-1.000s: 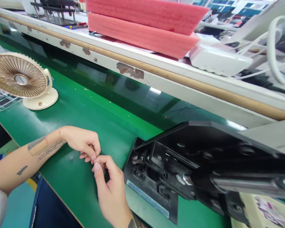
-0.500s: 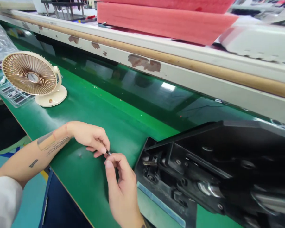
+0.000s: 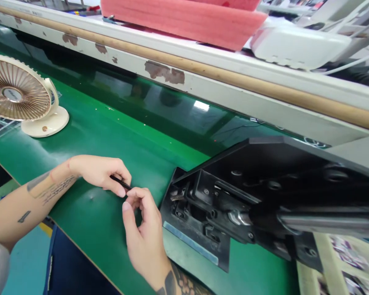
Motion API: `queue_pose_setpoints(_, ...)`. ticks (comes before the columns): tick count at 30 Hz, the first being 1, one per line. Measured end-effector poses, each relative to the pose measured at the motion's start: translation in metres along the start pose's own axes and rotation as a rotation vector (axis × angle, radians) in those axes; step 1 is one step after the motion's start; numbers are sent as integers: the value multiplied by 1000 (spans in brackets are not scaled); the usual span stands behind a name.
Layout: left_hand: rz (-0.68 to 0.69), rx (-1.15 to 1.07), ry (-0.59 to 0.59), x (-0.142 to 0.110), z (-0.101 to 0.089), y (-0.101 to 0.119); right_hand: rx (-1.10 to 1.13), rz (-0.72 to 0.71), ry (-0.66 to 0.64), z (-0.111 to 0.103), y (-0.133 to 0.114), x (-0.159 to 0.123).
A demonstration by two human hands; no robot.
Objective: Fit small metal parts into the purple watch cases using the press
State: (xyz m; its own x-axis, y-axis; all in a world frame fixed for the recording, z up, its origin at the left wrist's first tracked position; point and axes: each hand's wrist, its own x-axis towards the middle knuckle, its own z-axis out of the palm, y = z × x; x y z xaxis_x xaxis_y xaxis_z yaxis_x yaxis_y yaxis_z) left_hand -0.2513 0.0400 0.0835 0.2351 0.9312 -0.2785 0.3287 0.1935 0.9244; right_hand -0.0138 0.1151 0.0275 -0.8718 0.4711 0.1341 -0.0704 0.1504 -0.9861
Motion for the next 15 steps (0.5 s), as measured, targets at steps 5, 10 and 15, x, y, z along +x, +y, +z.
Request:
queue_pose_setpoints(5, -15, -57, -14, -5, -3, 4, -5, -29, -16, 2, -2, 1)
queue_pose_setpoints(10, -39, -27, 62, 0, 3, 1, -25, -43, -45, 1, -5, 1)
queue_pose_setpoints(15, -71, 8, 87, -4, 1, 2, -32, -55, -35, 1, -4, 1)
